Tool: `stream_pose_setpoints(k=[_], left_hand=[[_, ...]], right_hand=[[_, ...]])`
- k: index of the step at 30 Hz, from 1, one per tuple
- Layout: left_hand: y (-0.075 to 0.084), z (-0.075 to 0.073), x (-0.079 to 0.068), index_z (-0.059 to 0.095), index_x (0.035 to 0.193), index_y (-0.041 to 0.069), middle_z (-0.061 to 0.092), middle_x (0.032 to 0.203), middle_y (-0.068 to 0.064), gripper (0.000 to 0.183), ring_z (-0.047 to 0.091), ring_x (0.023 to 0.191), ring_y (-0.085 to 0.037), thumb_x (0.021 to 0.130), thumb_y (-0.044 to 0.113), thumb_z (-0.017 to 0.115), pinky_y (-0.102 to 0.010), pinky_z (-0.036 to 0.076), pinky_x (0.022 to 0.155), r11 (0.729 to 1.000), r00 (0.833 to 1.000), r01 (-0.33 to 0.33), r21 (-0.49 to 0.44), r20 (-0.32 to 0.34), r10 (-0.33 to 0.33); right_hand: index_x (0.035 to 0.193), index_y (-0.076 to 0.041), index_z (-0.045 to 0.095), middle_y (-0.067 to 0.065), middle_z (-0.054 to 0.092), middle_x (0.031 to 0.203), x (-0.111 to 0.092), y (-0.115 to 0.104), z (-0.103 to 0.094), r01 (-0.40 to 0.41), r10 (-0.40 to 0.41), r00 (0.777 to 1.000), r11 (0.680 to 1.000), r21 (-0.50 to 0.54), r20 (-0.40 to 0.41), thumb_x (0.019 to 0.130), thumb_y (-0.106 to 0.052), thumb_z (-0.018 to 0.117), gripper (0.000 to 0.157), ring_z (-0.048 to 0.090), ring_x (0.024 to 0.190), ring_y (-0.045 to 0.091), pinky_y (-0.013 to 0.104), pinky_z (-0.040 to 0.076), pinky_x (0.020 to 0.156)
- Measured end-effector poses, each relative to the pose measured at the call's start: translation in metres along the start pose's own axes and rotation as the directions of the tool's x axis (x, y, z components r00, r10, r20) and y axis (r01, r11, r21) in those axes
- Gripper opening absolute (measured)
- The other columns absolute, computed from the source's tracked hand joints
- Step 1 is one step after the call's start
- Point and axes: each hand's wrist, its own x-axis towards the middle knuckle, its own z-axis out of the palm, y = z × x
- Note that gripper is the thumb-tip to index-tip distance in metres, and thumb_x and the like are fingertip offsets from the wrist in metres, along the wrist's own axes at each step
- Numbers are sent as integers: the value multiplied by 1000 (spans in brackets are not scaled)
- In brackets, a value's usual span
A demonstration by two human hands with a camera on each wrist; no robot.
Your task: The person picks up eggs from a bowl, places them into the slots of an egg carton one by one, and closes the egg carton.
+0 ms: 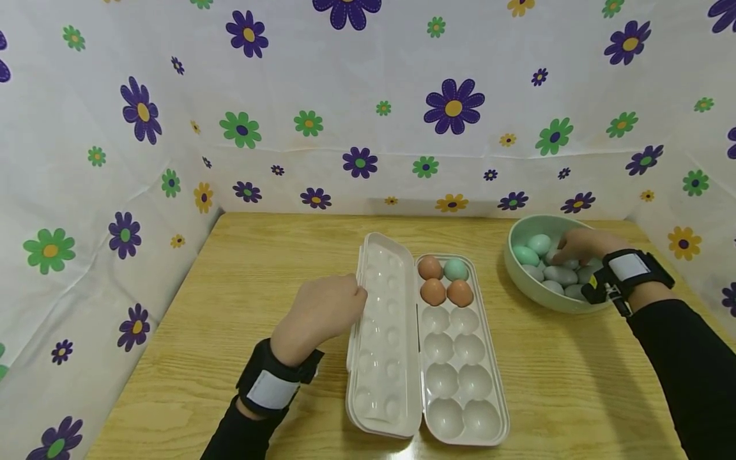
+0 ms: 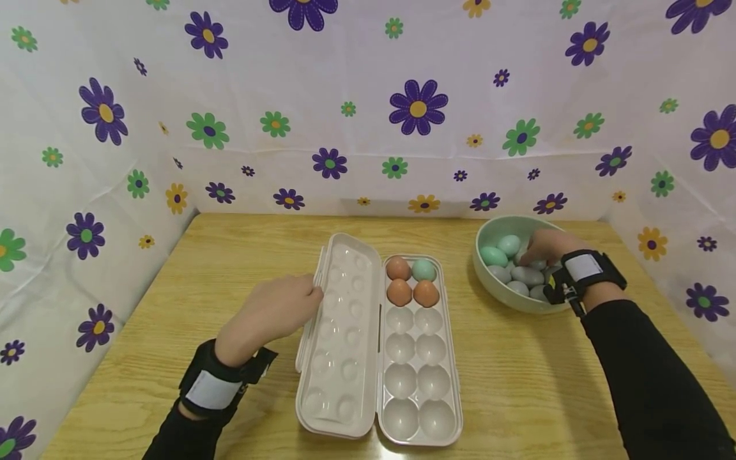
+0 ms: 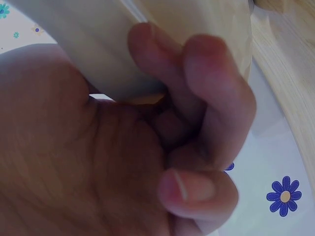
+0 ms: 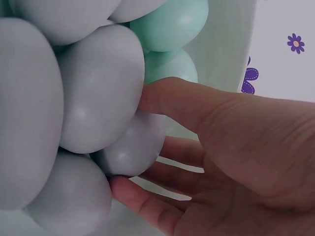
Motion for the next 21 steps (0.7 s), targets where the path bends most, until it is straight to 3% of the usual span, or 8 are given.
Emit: stream_pose_setpoints(k=[4, 11, 17, 21], left_hand=[[1, 0, -1, 57, 75, 11, 43, 64, 1, 35, 49, 59, -17, 104, 22, 39, -31, 36, 51, 1000, 1000, 3, 6, 7, -3], [2, -1, -2, 58, 78, 10, 43, 64, 1, 34, 47, 58, -16, 105, 22, 40, -31, 34, 51, 1000, 1000, 9, -4, 16, -9], [3, -2, -2, 56, 77, 10, 42, 63, 1, 35, 45, 56, -16, 105, 22, 39, -30, 32, 50, 1000, 1000, 13, -13, 17, -13], [3, -3, -2, 56, 77, 10, 42, 62, 1, 35, 44, 54, -16, 105, 22, 39, -29, 31, 49, 1000, 1000, 14, -18, 10, -14]], right_hand=[[116, 18, 54, 24, 60, 102, -1, 2, 3, -4, 5, 999, 1000, 20, -45, 95, -25, 65, 49, 60, 94, 36, 46, 54, 83], [120, 20, 51, 32, 60, 110, -5, 1, 5, -5, 11, 996, 998, 61, -93, 96, -25, 63, 52, 60, 97, 42, 51, 53, 86], [114, 15, 57, 25, 61, 104, -14, -4, 6, 12, -1, 989, 997, 72, -145, 98, -24, 59, 42, 58, 94, 39, 50, 51, 84], [116, 16, 57, 24, 61, 102, -21, -7, 6, 36, -19, 981, 995, 88, -193, 97, -23, 59, 43, 58, 93, 39, 49, 51, 82]])
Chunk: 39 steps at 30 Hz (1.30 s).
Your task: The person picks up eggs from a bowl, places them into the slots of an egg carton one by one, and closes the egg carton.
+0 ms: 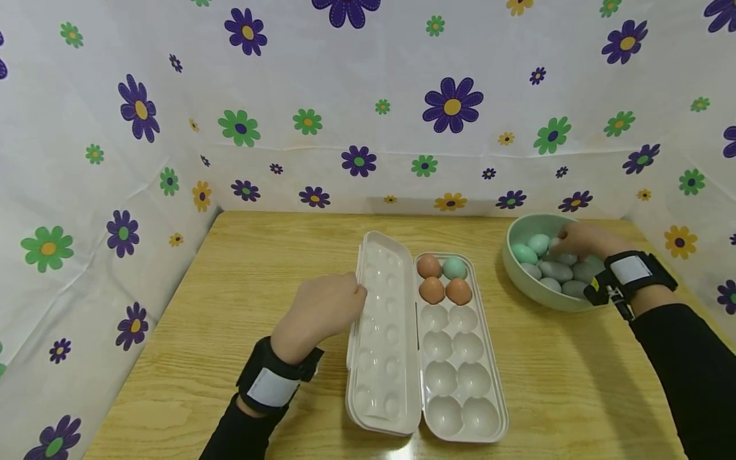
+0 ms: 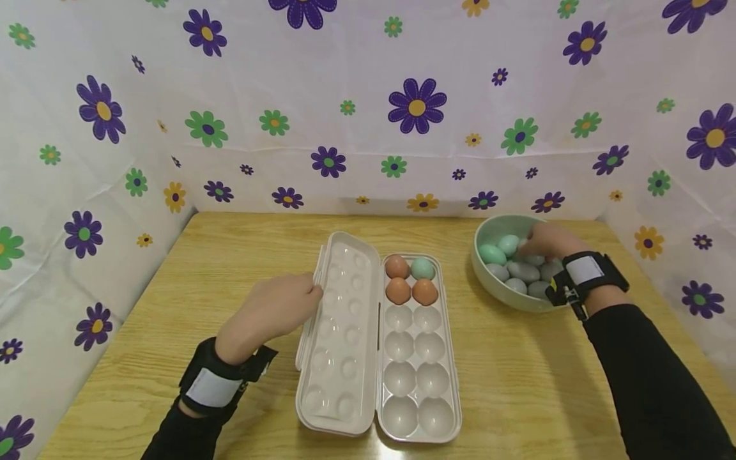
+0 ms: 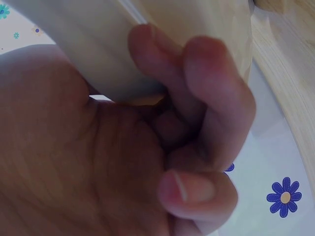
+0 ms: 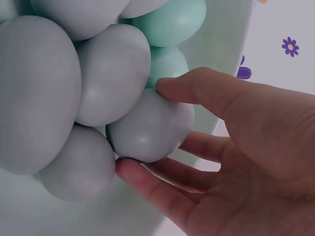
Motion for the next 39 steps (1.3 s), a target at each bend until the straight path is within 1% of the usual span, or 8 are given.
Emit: stream_pose_setpoints(k=[3, 7, 14, 21, 26, 32, 35, 39], left_hand=[[0, 0, 0, 56, 75, 10, 43, 62, 1, 35, 44, 54, -16, 104, 22, 40, -29, 31, 49, 1000, 1000, -4, 1, -8, 4], [-1, 1, 0, 56, 74, 11, 43, 62, 1, 35, 45, 54, -15, 104, 22, 40, -29, 31, 49, 1000, 1000, -11, 5, -13, 12], [-2, 0, 1, 57, 77, 9, 43, 62, 0, 35, 47, 55, -16, 105, 22, 39, -29, 32, 49, 1000, 1000, -2, 1, -5, 2], [-3, 1, 2, 57, 78, 9, 42, 62, 1, 34, 45, 55, -16, 104, 23, 41, -29, 32, 48, 1000, 1000, -1, 10, -2, 1], [-3, 1, 3, 57, 77, 10, 43, 63, 1, 35, 45, 55, -16, 104, 24, 39, -30, 32, 48, 1000, 1000, -3, 18, 4, 3], [-2, 1, 2, 56, 78, 10, 43, 63, 1, 35, 45, 55, -16, 105, 23, 40, -29, 31, 49, 1000, 1000, -1, 15, 2, 1], [-1, 1, 2, 57, 78, 9, 43, 63, 0, 35, 44, 54, -16, 105, 23, 40, -29, 31, 48, 1000, 1000, -3, 14, 3, 3], [-2, 2, 2, 57, 78, 8, 42, 62, 0, 35, 44, 53, -16, 105, 23, 40, -29, 30, 48, 1000, 1000, -4, 13, 1, 4]], right_hand=[[116, 15, 58, 23, 61, 100, -1, -1, -1, 8, -8, 1000, 1000, -13, -22, 97, -24, 59, 44, 59, 91, 38, 48, 51, 79], [115, 15, 56, 26, 63, 102, -1, -1, -1, 5, -6, 1000, 999, -48, -21, 97, -26, 59, 45, 61, 91, 39, 50, 52, 80], [121, 17, 55, 25, 63, 99, -4, -9, -1, 14, -19, 997, 997, -75, -68, 96, -27, 60, 51, 57, 87, 35, 46, 50, 76], [123, 19, 54, 33, 64, 111, -7, -23, -4, 37, -45, 994, 996, -80, -102, 95, -26, 61, 54, 61, 93, 38, 53, 52, 83], [125, 17, 52, 36, 61, 118, -13, -27, -4, 44, -52, 991, 997, -62, -127, 95, -27, 62, 54, 60, 99, 42, 57, 50, 87], [128, 16, 51, 37, 58, 125, -19, -30, -3, 47, -52, 990, 998, -40, -129, 97, -29, 61, 56, 58, 108, 46, 62, 48, 92], [132, 14, 49, 37, 56, 130, -23, -32, -2, 31, -35, 992, 999, -33, -121, 97, -31, 60, 58, 57, 112, 48, 63, 48, 93], [133, 12, 49, 34, 58, 129, -26, -35, -1, 21, -24, 992, 999, -28, -121, 98, -33, 60, 59, 58, 112, 46, 62, 49, 92]])
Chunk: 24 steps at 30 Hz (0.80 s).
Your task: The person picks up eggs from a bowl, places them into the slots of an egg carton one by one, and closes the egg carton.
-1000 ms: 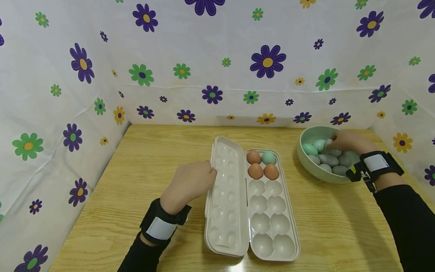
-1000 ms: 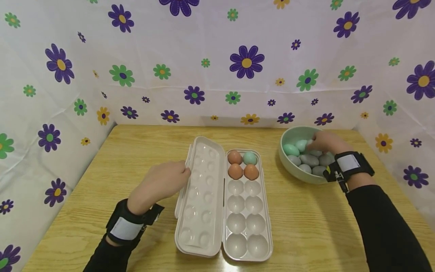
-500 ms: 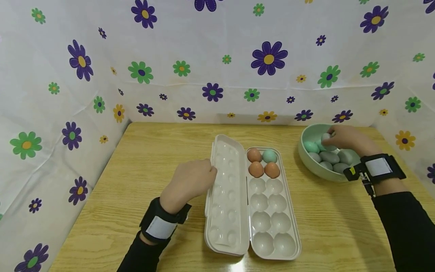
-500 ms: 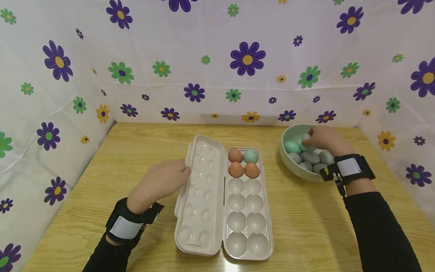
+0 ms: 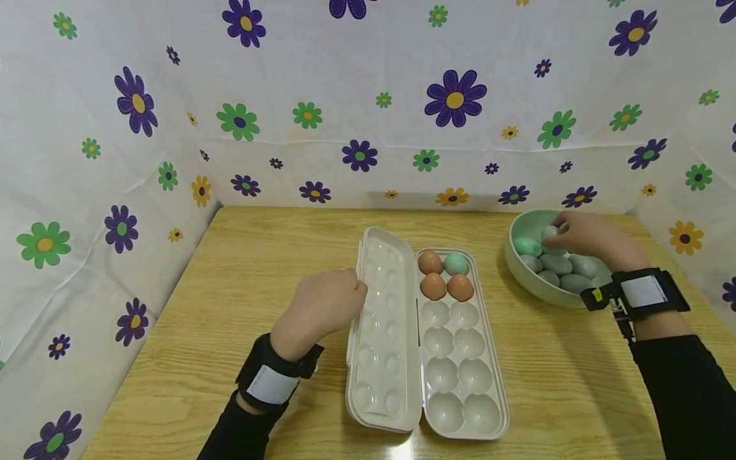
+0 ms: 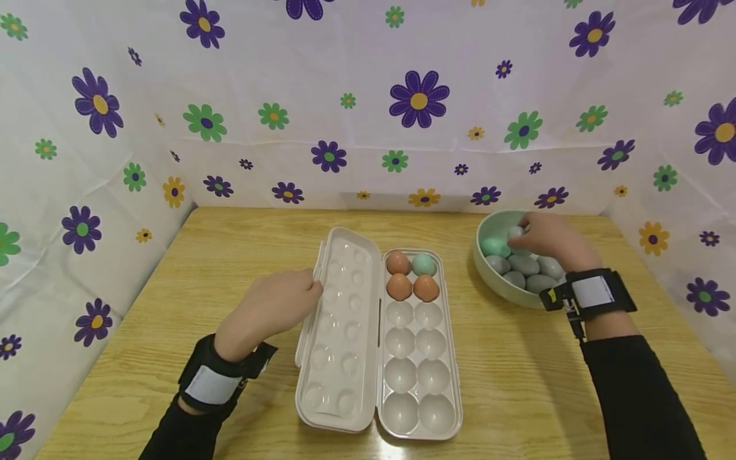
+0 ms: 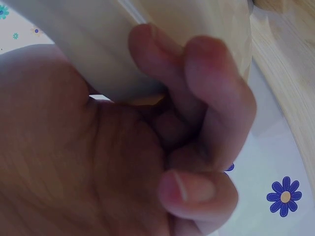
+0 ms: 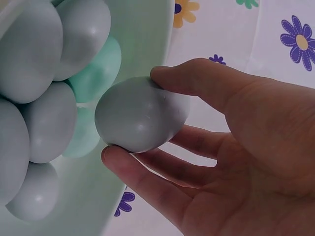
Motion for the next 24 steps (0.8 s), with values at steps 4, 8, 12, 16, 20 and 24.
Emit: stream_pose_setpoints(k=[4, 8, 12, 16, 20, 24], left_hand=[[0, 0, 0, 57, 78, 9, 43, 63, 0, 35, 45, 54, -16, 105, 23, 40, -29, 31, 48, 1000, 1000, 3, 0, -2, -3], [-1, 0, 0, 58, 78, 10, 43, 63, 1, 35, 45, 55, -16, 104, 23, 40, -29, 32, 48, 1000, 1000, 2, -2, 0, -2], [-1, 0, 1, 58, 78, 10, 43, 63, 1, 34, 45, 55, -16, 104, 23, 40, -29, 32, 48, 1000, 1000, 4, -3, 2, -4], [0, -1, 0, 58, 78, 10, 43, 63, 1, 34, 46, 55, -16, 104, 23, 40, -30, 33, 48, 1000, 1000, 6, 0, 4, -6], [0, -1, 0, 57, 77, 10, 43, 63, 1, 35, 46, 55, -16, 104, 23, 40, -30, 33, 49, 1000, 1000, 2, 3, 3, -2], [0, -1, -1, 58, 79, 9, 43, 63, 1, 35, 45, 55, -16, 105, 23, 40, -29, 32, 49, 1000, 1000, 3, -9, 5, -3]], right_hand=[[131, 13, 49, 32, 61, 122, -1, -2, 1, 17, -17, 1000, 1000, 4, -14, 97, -32, 61, 57, 59, 107, 43, 60, 49, 90], [129, 12, 51, 31, 62, 119, -1, -4, 2, 24, -24, 999, 1000, 2, -26, 96, -32, 62, 57, 59, 102, 40, 58, 50, 87], [128, 12, 52, 29, 64, 115, 0, -6, 3, 33, -33, 999, 999, -6, -23, 95, -34, 64, 58, 61, 97, 37, 52, 53, 82], [129, 12, 52, 28, 66, 114, -1, -8, 3, 44, -44, 999, 999, -9, -14, 95, -36, 64, 60, 63, 97, 36, 50, 54, 80], [130, 11, 52, 29, 65, 116, -2, -12, 2, 49, -49, 999, 999, 2, -13, 95, -36, 64, 60, 63, 99, 37, 51, 53, 81], [129, 10, 52, 30, 63, 121, -4, -16, 3, 54, -54, 998, 999, 8, -12, 95, -36, 64, 58, 63, 102, 38, 52, 53, 83]])
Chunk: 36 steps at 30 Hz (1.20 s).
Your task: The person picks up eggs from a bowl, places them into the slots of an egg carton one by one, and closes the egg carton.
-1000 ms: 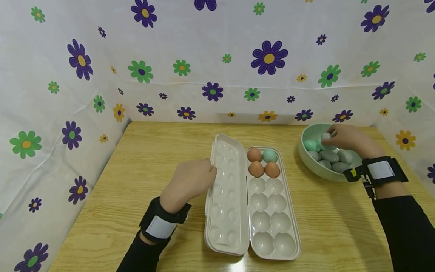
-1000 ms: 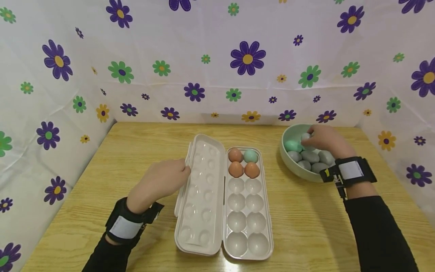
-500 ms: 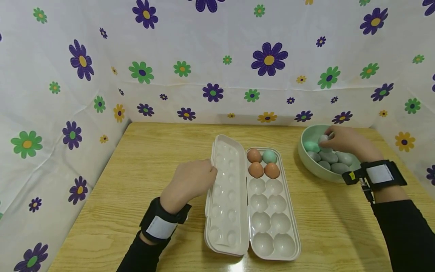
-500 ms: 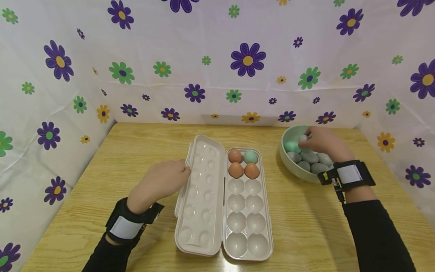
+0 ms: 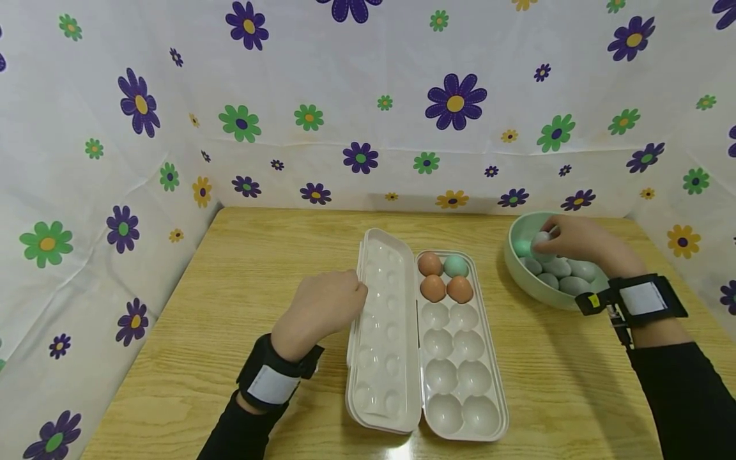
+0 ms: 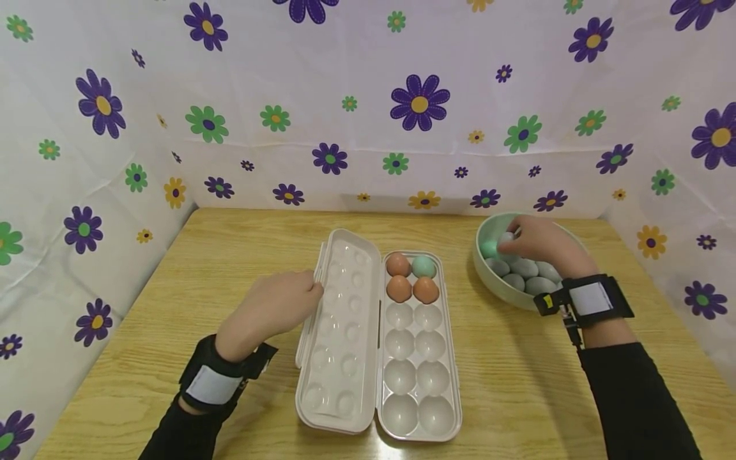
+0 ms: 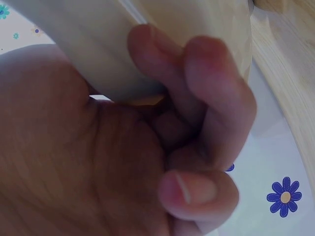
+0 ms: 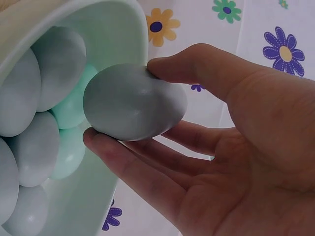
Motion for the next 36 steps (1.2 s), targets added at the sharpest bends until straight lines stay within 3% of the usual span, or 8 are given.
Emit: stream_pose_setpoints(k=[17, 36], left_hand=[[0, -1, 1, 58, 79, 10, 43, 63, 0, 35, 46, 56, -17, 105, 23, 39, -31, 33, 51, 1000, 1000, 4, 6, 9, -4], [2, -3, -2, 57, 76, 9, 42, 64, 1, 35, 48, 58, -16, 104, 20, 38, -30, 35, 51, 1000, 1000, -13, 1, -7, 13]], right_hand=[[134, 11, 48, 38, 54, 132, -7, -16, 1, 3, -2, 999, 1000, 30, -37, 96, -36, 64, 62, 57, 115, 49, 63, 49, 94], [136, 6, 51, 30, 60, 128, -17, -51, 5, 25, -25, 997, 1000, 0, -74, 99, -35, 61, 56, 60, 108, 40, 59, 51, 94]])
